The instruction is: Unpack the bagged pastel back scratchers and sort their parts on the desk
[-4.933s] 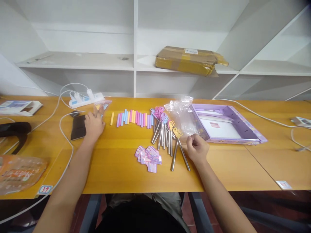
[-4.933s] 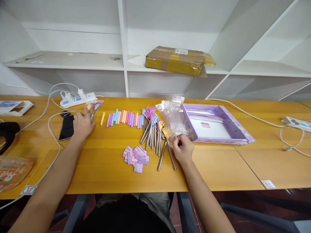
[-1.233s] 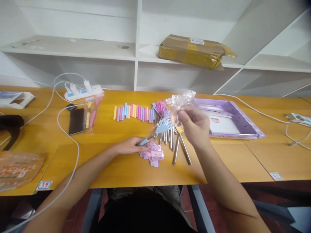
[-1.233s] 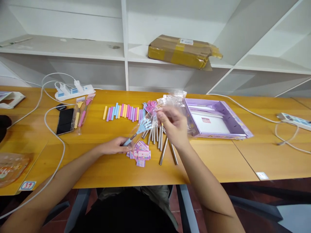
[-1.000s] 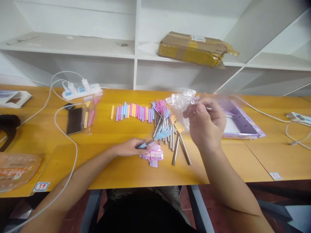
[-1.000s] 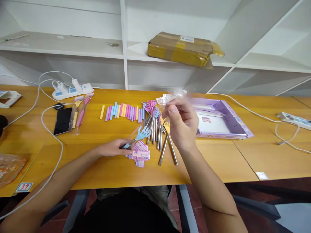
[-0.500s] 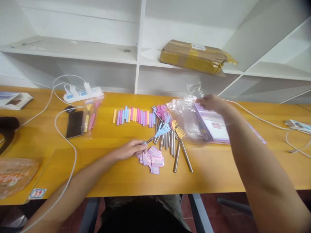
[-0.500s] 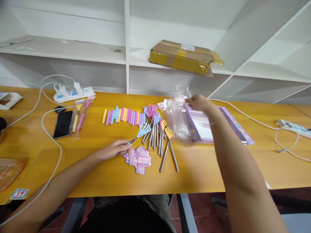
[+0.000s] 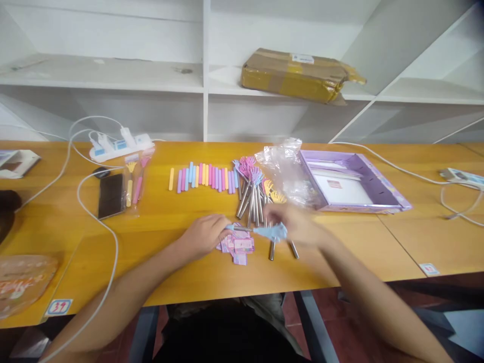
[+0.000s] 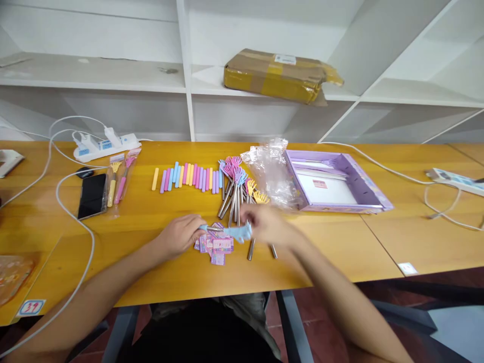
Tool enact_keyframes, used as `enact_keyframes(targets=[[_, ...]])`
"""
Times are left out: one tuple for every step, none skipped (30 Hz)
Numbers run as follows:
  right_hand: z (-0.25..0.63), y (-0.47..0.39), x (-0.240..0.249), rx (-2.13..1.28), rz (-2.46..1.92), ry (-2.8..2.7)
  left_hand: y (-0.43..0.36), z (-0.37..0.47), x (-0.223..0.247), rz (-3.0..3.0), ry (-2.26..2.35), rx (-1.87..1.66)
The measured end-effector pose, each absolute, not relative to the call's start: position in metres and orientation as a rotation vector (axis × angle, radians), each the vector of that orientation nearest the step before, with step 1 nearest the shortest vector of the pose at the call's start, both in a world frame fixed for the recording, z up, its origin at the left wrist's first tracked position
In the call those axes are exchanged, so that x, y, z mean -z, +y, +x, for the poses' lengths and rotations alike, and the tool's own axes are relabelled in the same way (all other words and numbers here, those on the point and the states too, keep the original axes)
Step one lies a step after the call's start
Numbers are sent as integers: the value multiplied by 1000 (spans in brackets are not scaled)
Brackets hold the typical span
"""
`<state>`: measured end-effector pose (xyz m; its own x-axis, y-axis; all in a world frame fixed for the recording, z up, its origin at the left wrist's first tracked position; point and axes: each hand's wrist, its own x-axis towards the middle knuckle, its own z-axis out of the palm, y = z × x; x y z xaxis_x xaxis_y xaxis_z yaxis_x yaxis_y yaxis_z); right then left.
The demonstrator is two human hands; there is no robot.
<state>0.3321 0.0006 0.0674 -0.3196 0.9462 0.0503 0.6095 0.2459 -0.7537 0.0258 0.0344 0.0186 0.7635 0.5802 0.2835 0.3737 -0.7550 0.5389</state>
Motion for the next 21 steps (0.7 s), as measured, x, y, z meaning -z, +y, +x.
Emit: enact_keyframes(targets=[[307,-20,-60,-1072,-1280,-2020,30,29,-17,2659,647,-646],[284,-38,-51,-1176,-1201,-1942,26,33,-17,2796,579,-685],[264,-51,-42,-1255,-1176,-1788,22,36,-16,2909,537,-723],[248,-60,-34,-1328,-1161,-1590,18,39,-16,2998,517,-759],[236,-65,-26,-1414,-1132,-1405,14,41,-17,3069,513,-792],[228,-67,-21,-1493,-1093,-1234,12,43,-19,3125,520,-817],[224,-68,-17,-1570,-1044,-1095,10,43,-21,3168,528,-824],[223,-68,-15,-1637,-997,-990,10,43,-23,3200,531,-808],[224,-68,-15,-1689,-959,-911,11,43,-25,3222,534,-774],[226,-68,-17,-1724,-937,-844,12,43,-27,3235,537,-728],[229,-69,-20,-1751,-922,-794,13,42,-29,3244,539,-681],[231,-71,-23,-1775,-911,-761,15,41,-30,3253,533,-650],[233,-73,-27,-1789,-900,-747,16,41,-32,3264,514,-639],[235,-76,-31,-1791,-894,-746,16,40,-33,3275,493,-645],[236,-80,-35,-1783,-891,-755,16,40,-33,3285,471,-656],[237,-83,-38,-1766,-892,-767,16,41,-34,3290,449,-661],[238,-87,-40,-1753,-894,-780,14,41,-35,3290,434,-660],[238,-90,-42,-1741,-896,-788,13,43,-35,3287,428,-651],[238,-93,-43,-1730,-894,-790,11,45,-35,3281,424,-638],[238,-95,-44,-1723,-890,-787,10,46,-34,3275,419,-626],[239,-97,-44,-1721,-888,-781,9,48,-33,3271,411,-614]])
